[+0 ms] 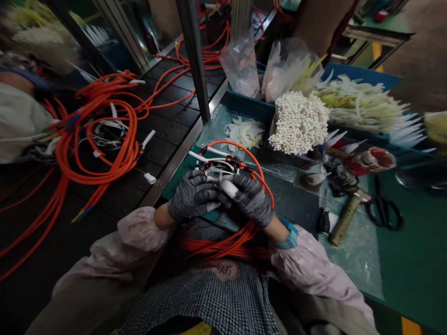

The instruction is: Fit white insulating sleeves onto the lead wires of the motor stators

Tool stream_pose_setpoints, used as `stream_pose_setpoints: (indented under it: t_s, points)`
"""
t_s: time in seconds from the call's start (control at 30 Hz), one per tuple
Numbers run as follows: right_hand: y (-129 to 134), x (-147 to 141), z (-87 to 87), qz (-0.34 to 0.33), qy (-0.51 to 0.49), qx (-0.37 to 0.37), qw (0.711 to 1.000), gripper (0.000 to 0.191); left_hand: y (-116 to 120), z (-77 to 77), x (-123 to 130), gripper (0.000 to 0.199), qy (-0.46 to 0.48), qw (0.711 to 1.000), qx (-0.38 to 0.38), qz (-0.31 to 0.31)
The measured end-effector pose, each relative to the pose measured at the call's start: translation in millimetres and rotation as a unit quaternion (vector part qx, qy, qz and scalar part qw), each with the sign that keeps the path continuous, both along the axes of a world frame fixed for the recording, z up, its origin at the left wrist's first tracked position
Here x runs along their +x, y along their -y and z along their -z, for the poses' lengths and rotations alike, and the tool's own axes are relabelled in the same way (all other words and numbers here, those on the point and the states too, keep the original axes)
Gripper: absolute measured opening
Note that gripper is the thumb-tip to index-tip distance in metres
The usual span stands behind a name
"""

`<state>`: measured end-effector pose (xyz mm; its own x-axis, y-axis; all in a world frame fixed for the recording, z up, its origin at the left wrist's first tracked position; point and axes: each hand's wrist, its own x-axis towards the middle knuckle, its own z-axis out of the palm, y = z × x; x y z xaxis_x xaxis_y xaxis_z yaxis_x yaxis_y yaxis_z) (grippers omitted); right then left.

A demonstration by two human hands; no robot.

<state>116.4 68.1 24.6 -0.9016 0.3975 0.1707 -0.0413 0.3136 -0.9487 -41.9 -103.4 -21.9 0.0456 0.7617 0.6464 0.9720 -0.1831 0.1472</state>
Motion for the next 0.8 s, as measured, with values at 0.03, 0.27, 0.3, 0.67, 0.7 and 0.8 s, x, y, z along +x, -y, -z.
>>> stream_pose_setpoints:
  t_s: [0.03, 0.27, 0.3, 0.67, 0.7, 0.8]
  points:
    - [-2, 1, -1.8, -0.032, 0.001, -0.024, 0.999, 0.022, 0, 0.2, 0, 0.018, -0.002, 1.000, 0.005, -0.003]
    - [-4, -1, 1.2, -0.007, -0.037, 0.042, 0.998, 0.012, -1, -0.8, 0, 0.017, 0.002, 1.000, 0.009, 0.001]
    - [-4, -1, 2.7, -0.011, -0.043, 0.049, 0.998, 0.012, -1, -0.5, 0, 0.018, 0.003, 1.000, 0.017, 0.003]
    - [-12, 4, 9.5, -0.090, -0.056, 0.117, 0.987, 0.014, -3, 1.8, -2, 0.015, 0.018, 0.999, 0.024, 0.014]
    - [-11, 7, 11.7, -0.113, -0.044, 0.138, 0.983, 0.015, -2, 3.1, -2, 0.015, 0.024, 1.000, 0.010, 0.013]
    - [-7, 17, 22.0, -0.112, 0.008, 0.186, 0.976, 0.025, 0, 7.4, -3, 0.020, 0.032, 0.998, -0.054, -0.001]
